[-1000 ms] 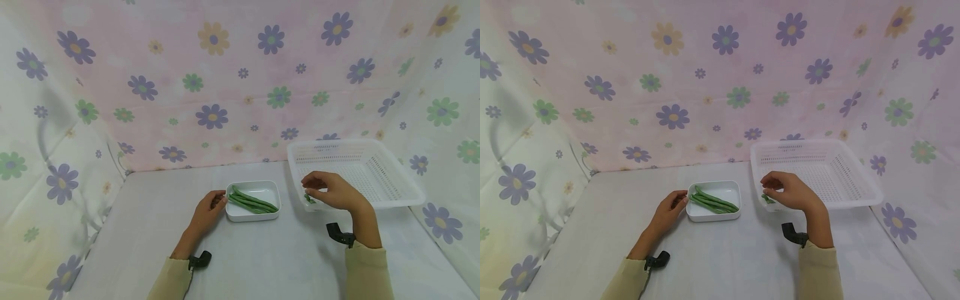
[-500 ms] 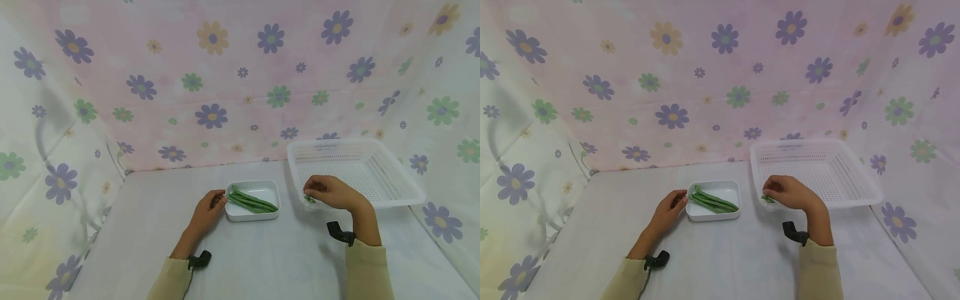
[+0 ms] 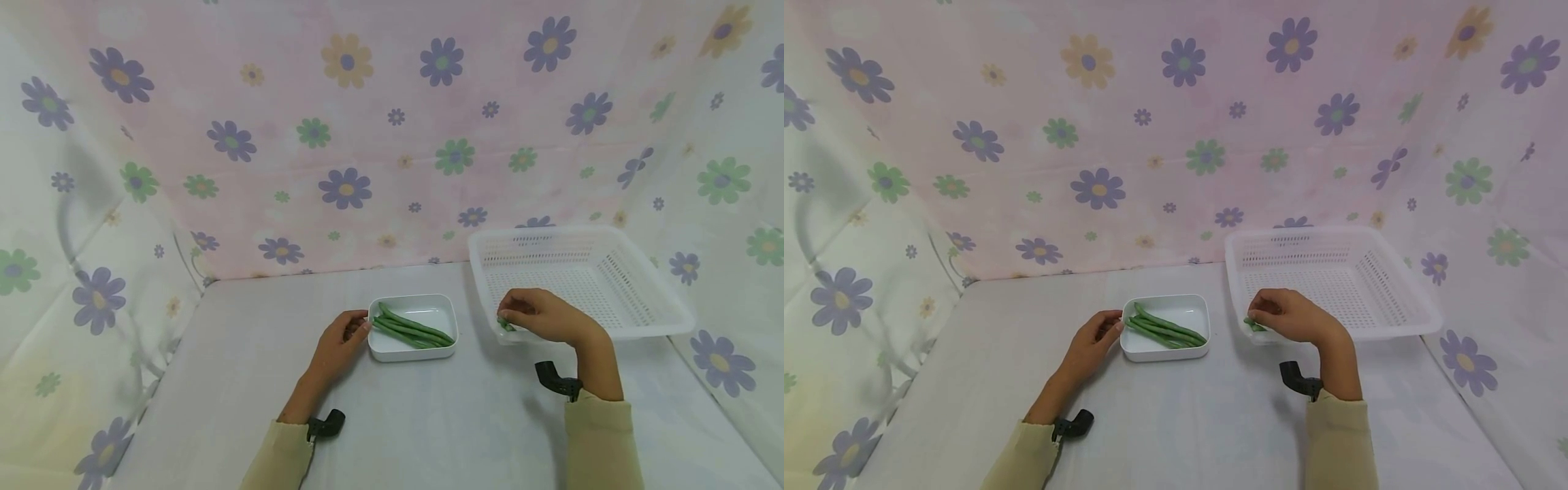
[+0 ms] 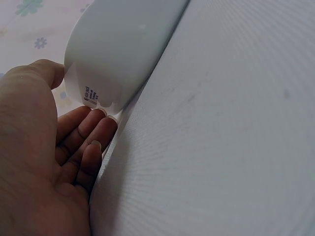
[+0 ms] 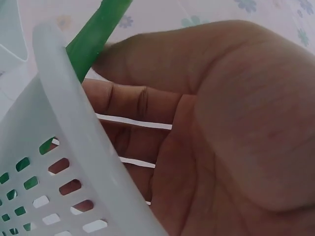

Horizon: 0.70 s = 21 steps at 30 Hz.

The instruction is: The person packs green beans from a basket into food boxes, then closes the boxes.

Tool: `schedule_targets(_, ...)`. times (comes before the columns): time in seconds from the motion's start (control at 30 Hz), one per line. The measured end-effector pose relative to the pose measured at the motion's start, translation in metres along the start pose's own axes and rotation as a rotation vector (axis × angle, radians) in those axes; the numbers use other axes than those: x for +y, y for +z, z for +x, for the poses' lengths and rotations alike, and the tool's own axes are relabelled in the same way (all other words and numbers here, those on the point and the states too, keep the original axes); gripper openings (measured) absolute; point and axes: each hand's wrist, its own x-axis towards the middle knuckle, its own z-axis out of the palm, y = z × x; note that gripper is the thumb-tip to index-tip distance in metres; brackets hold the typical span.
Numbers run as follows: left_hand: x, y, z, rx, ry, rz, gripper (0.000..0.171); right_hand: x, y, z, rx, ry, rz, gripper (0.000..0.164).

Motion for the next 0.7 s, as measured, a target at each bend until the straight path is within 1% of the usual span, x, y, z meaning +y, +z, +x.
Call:
schedule_targets(0.2, 0.0000, 0.0001, -0.0003, 0.000, 0.003, 0.002, 0.042, 0.0029, 0.0003, -0.0021, -0.026, -0.006, 0.010, 0.011)
schedule_targets(0.43, 0.0000, -0.0001, -0.0001, -0.003, 0.003, -0.003, 0.042, 0.0027, -0.0005, -0.0045, -0.018, -0.018, -0.063, 0.011)
schedule_targets(0.7, -0.0017, 0.0014, -0.0001, 0.009, 0.006, -0.001, 0.041, 0.0092, -0.0030, -0.0061, -0.038, 0.001, -0.049, 0.014)
